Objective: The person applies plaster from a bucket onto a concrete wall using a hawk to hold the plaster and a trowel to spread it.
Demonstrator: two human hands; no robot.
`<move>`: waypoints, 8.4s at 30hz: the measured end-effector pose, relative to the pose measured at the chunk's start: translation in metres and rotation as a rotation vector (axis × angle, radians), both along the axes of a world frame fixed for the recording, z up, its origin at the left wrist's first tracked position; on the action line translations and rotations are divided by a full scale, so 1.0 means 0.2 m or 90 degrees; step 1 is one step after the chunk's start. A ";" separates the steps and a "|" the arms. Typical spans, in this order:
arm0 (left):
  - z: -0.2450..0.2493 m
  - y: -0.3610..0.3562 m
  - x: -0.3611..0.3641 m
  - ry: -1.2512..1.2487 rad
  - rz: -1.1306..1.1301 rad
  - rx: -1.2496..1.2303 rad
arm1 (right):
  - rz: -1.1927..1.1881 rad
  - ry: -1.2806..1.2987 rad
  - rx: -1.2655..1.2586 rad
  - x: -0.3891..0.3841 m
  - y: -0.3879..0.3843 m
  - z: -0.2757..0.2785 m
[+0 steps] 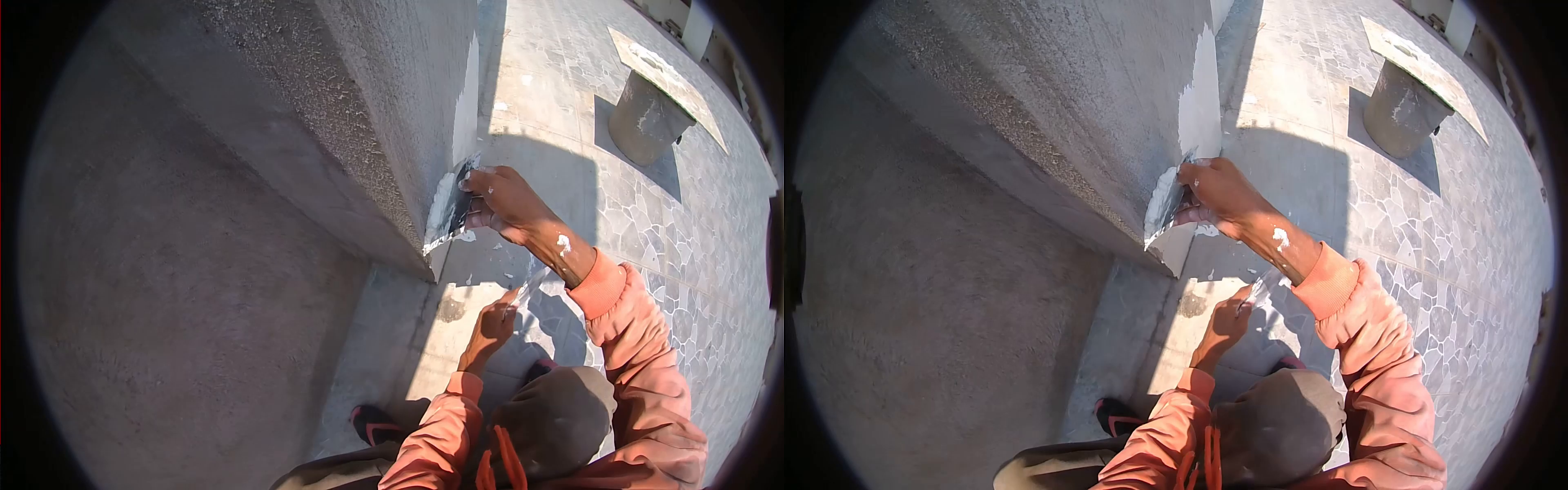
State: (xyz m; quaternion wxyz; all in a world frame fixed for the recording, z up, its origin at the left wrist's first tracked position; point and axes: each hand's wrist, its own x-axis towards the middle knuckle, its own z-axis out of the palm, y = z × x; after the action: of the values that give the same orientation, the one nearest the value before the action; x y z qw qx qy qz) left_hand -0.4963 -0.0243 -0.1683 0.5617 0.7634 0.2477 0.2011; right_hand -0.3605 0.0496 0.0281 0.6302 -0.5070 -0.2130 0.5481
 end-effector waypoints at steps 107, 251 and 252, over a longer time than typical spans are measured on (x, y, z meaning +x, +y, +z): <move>-0.80 -0.18 -0.14 0.030 0.170 -0.337 | -0.039 -0.279 0.056 0.08 0.13 -0.09; -0.19 0.08 0.05 -0.070 0.221 0.007 | -0.320 -0.021 0.064 0.31 -0.37 -0.69; -0.24 0.09 0.03 -0.059 0.234 -0.034 | -0.281 -0.026 0.064 0.34 -0.32 -0.74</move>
State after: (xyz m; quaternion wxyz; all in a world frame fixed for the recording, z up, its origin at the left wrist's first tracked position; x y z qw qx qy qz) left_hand -0.4905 -0.0072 -0.2163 0.5464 0.6802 0.3621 0.3282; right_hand -0.2918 -0.0143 -0.1200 0.7550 -0.5204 -0.1366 0.3749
